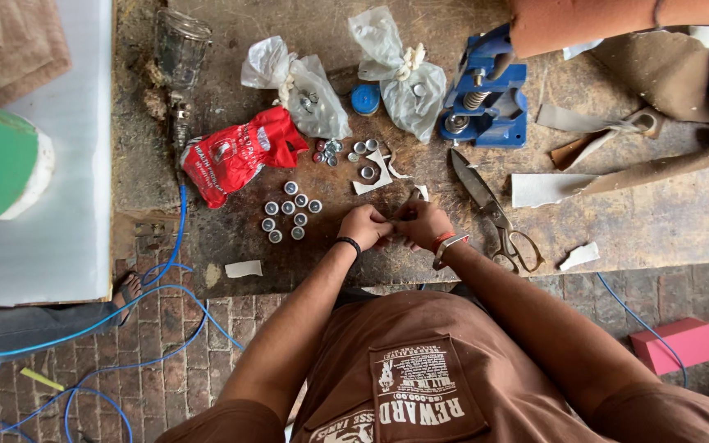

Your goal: The person cuts circular pieces from a strip of white material using shears, then places each circle into a small metal cup. They insert the assembled unit into a blue press and operate the handle to secure it. The process repeats with additional pieces.

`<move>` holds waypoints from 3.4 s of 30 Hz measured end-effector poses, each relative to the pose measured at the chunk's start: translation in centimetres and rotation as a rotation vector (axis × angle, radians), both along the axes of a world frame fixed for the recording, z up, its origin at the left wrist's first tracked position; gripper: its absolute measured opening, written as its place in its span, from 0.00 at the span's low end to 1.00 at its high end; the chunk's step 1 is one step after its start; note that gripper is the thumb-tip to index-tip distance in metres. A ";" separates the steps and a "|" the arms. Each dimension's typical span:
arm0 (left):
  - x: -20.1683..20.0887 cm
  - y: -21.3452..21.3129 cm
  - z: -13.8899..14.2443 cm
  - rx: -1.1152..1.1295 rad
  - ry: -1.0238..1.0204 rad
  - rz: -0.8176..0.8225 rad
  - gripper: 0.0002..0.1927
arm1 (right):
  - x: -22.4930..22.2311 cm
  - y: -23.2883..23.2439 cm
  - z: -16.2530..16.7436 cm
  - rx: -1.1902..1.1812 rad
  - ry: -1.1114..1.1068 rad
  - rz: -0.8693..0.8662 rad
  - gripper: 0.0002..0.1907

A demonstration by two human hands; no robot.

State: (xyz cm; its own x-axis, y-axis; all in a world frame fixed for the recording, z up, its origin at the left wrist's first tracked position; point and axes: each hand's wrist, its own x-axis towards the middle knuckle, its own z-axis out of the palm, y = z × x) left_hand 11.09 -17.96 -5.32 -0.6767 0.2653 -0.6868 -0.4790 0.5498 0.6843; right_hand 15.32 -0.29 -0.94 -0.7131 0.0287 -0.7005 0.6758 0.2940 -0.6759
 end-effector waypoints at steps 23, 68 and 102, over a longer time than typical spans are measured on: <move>-0.9 -0.6 2.7 -0.120 0.068 -0.145 0.10 | -0.1 -0.5 1.8 -0.081 -0.075 0.147 0.21; -1.6 8.5 6.9 0.125 0.085 -0.338 0.18 | 7.1 6.3 5.3 -0.307 0.022 -0.457 0.15; -2.3 9.2 7.8 0.458 -0.025 0.058 0.14 | 1.5 8.7 12.3 -0.409 0.208 -0.186 0.23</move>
State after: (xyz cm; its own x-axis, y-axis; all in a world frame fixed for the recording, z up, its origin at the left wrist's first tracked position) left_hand 8.76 -8.71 2.53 -0.6843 0.5070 -0.5241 -0.5196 0.1652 0.8383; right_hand 16.80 8.39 11.34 -0.8482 -0.0788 -0.5239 0.5297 -0.1368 -0.8371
